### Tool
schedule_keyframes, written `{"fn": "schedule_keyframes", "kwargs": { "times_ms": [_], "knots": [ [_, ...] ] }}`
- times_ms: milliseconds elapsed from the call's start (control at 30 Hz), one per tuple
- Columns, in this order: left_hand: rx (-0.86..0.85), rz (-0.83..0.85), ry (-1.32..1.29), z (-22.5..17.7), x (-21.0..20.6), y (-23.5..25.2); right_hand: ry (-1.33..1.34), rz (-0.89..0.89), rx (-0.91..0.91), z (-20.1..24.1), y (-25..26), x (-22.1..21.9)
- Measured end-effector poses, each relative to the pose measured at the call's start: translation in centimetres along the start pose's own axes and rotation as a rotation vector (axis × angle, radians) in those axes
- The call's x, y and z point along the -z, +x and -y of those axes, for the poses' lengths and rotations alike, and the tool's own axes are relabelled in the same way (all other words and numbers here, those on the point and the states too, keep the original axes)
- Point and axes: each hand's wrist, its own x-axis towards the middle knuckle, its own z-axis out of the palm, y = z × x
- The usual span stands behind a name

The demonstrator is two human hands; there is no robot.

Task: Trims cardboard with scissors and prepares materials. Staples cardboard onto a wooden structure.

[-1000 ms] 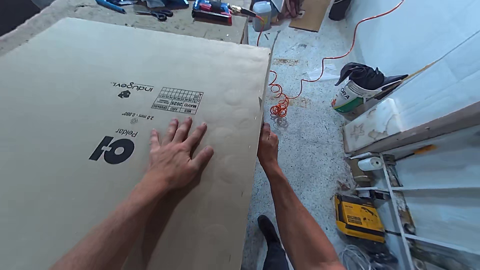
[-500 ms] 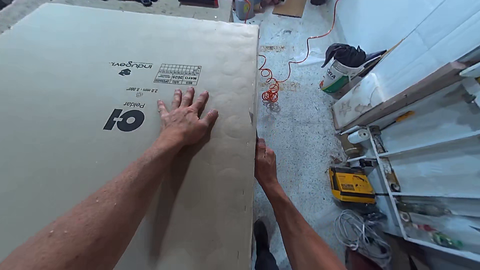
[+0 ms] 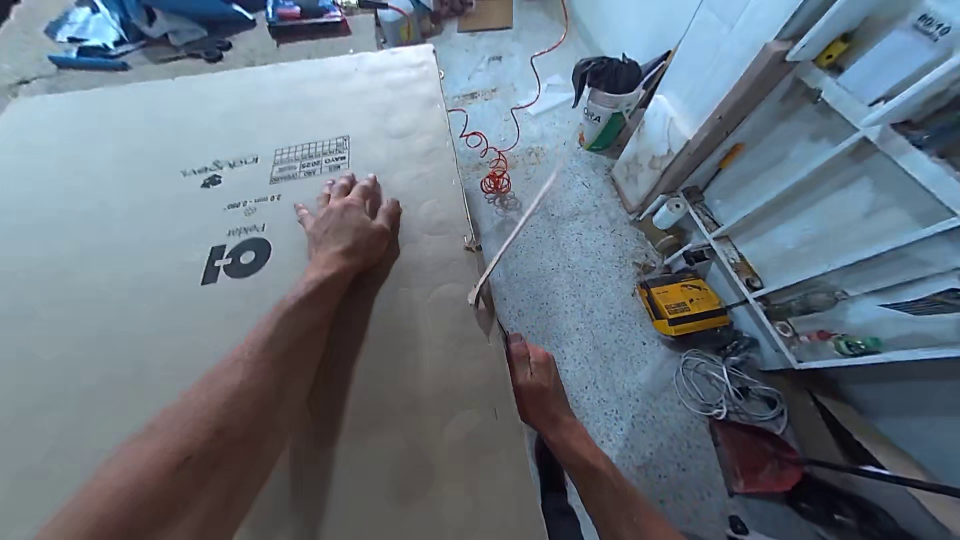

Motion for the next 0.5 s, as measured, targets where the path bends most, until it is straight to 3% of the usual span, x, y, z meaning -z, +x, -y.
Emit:
{"fn": "schedule_keyframes", "kwargs": {
  "times_ms": [67, 133, 233, 367, 500],
  "knots": [
    [-0.227, -0.086, -0.153, -0.9, 0.6, 0.0, 0.013, -0.023, 0.018, 0.2, 0.4, -0.1],
    [-0.350, -0.056, -0.321, -1.7, 0.2, 0.7, 0.014, -0.045, -0.005, 0.3, 0.3, -0.2],
    [-0.381, 0.030, -0.338, -2.1, -0.6, 2.7, -0.040, -0.104, -0.006, 0.8, 1.5, -0.3],
    [-0.386, 0.139, -0.101, -2.2, -1.5, 2.3, -0.113, -0.127, 0.060, 0.9, 4.2, -0.6],
    [-0.305, 0.214, -0.004, -2.7, -1.8, 2.9, -0.100, -0.122, 0.117, -0.3, 2.9, -0.4]
  ]
}}
